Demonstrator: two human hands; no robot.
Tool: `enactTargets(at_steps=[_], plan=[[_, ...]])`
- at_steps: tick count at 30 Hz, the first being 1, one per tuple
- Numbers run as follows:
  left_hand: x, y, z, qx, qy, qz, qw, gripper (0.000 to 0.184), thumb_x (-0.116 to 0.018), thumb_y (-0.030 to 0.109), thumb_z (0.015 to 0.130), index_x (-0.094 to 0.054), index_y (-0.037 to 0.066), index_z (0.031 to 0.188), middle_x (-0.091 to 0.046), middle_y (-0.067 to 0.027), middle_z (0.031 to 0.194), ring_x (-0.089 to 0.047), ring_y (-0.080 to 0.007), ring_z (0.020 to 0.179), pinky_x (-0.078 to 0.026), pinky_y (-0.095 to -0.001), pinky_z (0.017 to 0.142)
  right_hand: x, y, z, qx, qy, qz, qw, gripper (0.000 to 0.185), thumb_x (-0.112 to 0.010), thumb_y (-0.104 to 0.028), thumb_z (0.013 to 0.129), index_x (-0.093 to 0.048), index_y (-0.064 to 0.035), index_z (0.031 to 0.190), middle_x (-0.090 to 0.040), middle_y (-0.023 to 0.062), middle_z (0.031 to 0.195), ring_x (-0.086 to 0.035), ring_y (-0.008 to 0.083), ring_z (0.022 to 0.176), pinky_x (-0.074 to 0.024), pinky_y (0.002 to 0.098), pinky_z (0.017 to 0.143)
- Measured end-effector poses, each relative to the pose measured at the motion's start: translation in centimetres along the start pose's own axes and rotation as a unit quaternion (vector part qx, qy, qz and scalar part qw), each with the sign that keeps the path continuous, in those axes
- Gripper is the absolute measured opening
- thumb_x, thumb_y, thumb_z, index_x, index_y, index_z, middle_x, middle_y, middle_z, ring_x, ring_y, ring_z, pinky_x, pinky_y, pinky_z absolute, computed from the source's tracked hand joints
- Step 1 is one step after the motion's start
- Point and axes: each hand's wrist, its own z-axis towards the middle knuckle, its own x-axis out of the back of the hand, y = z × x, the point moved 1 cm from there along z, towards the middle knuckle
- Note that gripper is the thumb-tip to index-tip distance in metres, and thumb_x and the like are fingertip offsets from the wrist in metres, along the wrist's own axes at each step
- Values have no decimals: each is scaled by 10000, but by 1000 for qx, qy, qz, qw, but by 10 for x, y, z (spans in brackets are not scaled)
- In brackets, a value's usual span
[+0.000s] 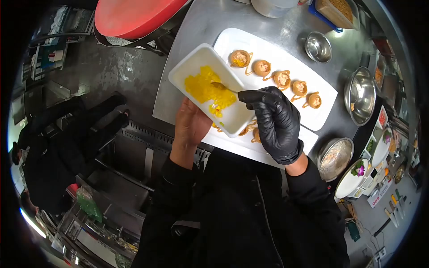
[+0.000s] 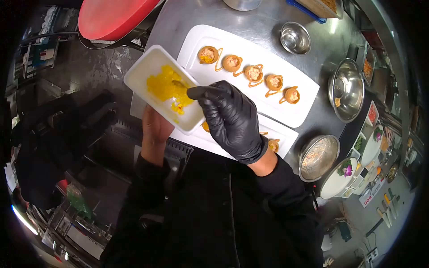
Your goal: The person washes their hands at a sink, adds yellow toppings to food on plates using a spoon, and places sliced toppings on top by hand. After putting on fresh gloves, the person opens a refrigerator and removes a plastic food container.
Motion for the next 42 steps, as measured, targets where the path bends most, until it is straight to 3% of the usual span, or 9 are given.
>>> enactTargets(at_steps=[8, 13, 16, 21, 24, 29, 33, 36, 42], plan=[[8, -16, 1, 34, -25, -38, 998, 631, -664, 247, 877, -329, 71, 1383, -443, -96, 1379, -439, -280, 1276, -356, -500, 1071, 5, -6, -16, -236, 106, 236, 937, 194, -453, -105, 989, -607, 14, 993, -666, 80, 953, -536, 86, 731, -445, 234, 660], [1, -15, 2, 42, 5, -31, 999, 622, -671, 236, 873, -339, 71, 1372, -452, -102, 1368, -446, -278, 1269, -355, -499, 1074, 11, -5, -23, -205, 152, 243, 936, 178, -460, -100, 986, -604, 3, 992, -667, 78, 945, -529, 76, 724, -427, 218, 639], [-1, -17, 5, 48, -6, -21, 999, 622, -676, 234, 868, -341, 70, 1367, -458, -101, 1361, -448, -277, 1266, -356, -491, 1077, 14, 0, -26, -169, 123, 208, 956, 152, -454, -55, 982, -585, 21, 995, -665, 94, 971, -534, 92, 742, -458, 235, 712], [1, -21, 10, 65, -26, -48, 996, 647, -685, 232, 860, -331, 69, 1377, -461, -103, 1357, -453, -277, 1262, -347, -495, 1082, 18, 1, -26, -120, 95, 131, 980, 151, -465, -71, 982, -591, 14, 987, -662, 81, 948, -522, 80, 713, -448, 226, 667], [-4, -18, 11, 55, -43, -31, 997, 650, -684, 253, 859, -340, 72, 1380, -456, -96, 1366, -443, -272, 1271, -341, -497, 1082, 21, -3, -22, -242, 171, 197, 935, 219, -437, -134, 998, -606, 6, 1004, -636, 79, 921, -493, 70, 677, -381, 199, 602], [-1, -6, 10, 21, 3, 18, 1000, 651, -666, 298, 870, -344, 83, 1393, -449, -80, 1378, -428, -266, 1284, -338, -495, 1078, 46, 22, -26, -184, 260, 283, 905, 236, -441, -145, 998, -616, 11, 1017, -631, 71, 909, -481, 69, 661, -359, 192, 585], [7, 4, 13, 13, 26, 16, 999, 646, -642, 335, 882, -345, 94, 1403, -446, -62, 1387, -419, -258, 1292, -337, -479, 1076, 48, 48, -23, -139, 277, 135, 941, 220, -456, -109, 988, -623, 26, 1030, -632, 68, 895, -504, 86, 682, -394, 210, 612], [11, 7, 10, 3, -4, 33, 999, 649, -627, 337, 892, -328, 101, 1417, -447, -55, 1388, -422, -253, 1291, -327, -476, 1081, 41, 66, -23, -46, 181, -27, 982, 196, -468, -58, 973, -622, 38, 1045, -641, 75, 891, -532, 114, 720, -436, 242, 657], [14, 4, 2, 10, 13, 31, 999, 629, -630, 309, 894, -337, 100, 1409, -439, -53, 1394, -420, -249, 1292, -321, -474, 1085, 45, 64, -28, -9, 111, -146, 983, 150, -513, -1, 939, -611, 26, 1050, -667, 103, 963, -608, 170, 831, -485, 289, 752]])
